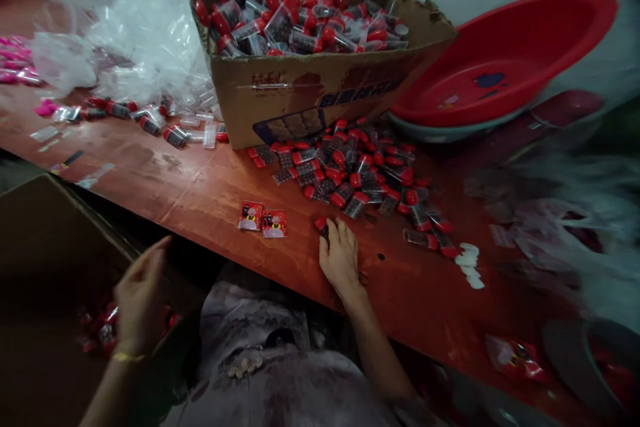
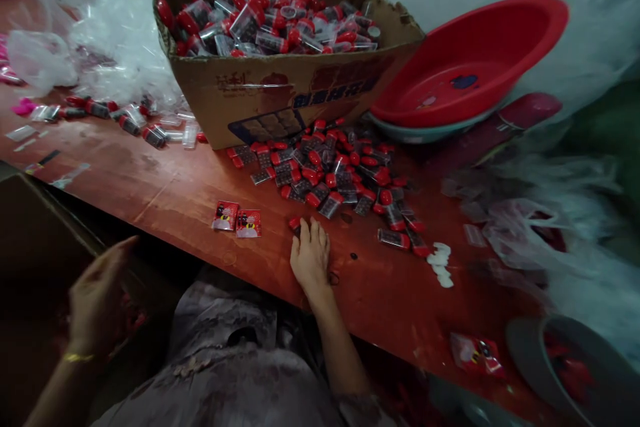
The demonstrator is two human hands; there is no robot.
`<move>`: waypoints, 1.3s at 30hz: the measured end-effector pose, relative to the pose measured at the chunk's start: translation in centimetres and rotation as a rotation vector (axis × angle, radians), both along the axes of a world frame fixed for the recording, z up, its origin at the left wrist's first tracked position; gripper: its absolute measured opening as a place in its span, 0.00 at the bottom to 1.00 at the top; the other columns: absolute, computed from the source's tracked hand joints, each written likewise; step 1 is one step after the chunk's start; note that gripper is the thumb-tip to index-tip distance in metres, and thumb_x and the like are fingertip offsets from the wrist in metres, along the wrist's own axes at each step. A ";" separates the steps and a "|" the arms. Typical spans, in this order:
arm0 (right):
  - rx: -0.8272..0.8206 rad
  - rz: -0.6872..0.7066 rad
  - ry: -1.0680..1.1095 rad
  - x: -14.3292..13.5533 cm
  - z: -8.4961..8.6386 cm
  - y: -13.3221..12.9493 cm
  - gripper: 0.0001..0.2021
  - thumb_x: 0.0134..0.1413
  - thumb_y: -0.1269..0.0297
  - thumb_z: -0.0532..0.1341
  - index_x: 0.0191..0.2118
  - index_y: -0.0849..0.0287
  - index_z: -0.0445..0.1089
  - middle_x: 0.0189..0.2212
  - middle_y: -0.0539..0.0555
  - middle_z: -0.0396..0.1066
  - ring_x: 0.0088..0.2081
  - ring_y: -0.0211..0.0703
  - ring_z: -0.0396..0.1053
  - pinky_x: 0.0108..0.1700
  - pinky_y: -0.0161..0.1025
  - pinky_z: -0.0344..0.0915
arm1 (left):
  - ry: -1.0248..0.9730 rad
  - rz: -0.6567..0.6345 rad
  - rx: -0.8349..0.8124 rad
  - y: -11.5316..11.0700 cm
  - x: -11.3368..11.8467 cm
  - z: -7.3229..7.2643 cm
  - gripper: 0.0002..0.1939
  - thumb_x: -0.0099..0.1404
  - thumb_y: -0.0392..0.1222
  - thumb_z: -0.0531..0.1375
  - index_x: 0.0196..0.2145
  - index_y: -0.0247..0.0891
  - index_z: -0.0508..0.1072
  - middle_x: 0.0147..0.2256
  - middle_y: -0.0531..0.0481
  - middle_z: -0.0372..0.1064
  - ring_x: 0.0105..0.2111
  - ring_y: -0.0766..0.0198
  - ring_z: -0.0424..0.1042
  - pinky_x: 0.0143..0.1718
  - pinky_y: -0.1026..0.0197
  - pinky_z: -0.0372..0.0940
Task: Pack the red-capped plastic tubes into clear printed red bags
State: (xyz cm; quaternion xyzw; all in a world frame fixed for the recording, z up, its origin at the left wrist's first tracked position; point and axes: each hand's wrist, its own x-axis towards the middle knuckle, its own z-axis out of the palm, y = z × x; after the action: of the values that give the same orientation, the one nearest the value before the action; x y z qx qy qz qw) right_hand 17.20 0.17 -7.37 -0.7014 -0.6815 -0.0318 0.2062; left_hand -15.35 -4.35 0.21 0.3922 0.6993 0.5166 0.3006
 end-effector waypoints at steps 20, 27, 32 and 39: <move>0.029 -0.044 0.062 0.7 0.0 -1.3 0.19 0.59 0.64 0.50 0.54 0.63 0.63 0.54 0.64 0.64 0.58 0.55 0.55 0.55 0.55 0.55 | 0.956 -0.663 0.143 8.6 13.6 -5.5 0.17 0.63 0.45 0.55 0.48 0.47 0.73 0.60 0.42 0.55 0.62 0.43 0.48 0.59 0.37 0.44; 0.082 -0.039 0.120 0.8 0.6 -1.3 0.17 0.58 0.65 0.52 0.51 0.64 0.66 0.54 0.64 0.64 0.57 0.56 0.56 0.55 0.54 0.55 | 0.851 -0.631 0.151 8.5 14.2 -5.5 0.12 0.60 0.40 0.57 0.39 0.49 0.78 0.57 0.47 0.62 0.62 0.45 0.48 0.59 0.35 0.40; 0.247 0.029 0.357 0.3 2.3 -2.5 0.14 0.58 0.62 0.53 0.46 0.60 0.70 0.48 0.60 0.70 0.53 0.50 0.62 0.55 0.49 0.56 | 0.640 -0.515 0.166 7.7 15.4 -3.9 0.14 0.61 0.45 0.57 0.43 0.45 0.76 0.56 0.43 0.62 0.61 0.46 0.52 0.59 0.38 0.44; 0.104 0.157 1.032 -2.3 3.5 -2.4 0.12 0.57 0.57 0.55 0.35 0.58 0.72 0.30 0.51 0.74 0.32 0.41 0.69 0.37 0.36 0.66 | 0.397 -0.615 0.236 5.5 18.2 -1.5 0.14 0.60 0.44 0.58 0.44 0.46 0.76 0.57 0.48 0.62 0.61 0.51 0.52 0.61 0.42 0.42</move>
State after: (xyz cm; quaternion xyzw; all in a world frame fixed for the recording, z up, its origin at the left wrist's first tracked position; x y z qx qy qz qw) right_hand 14.90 -2.25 -3.82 -0.5613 -0.5393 0.2998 0.5516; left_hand 2.84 1.17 -1.27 0.7080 0.5293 0.3931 0.2531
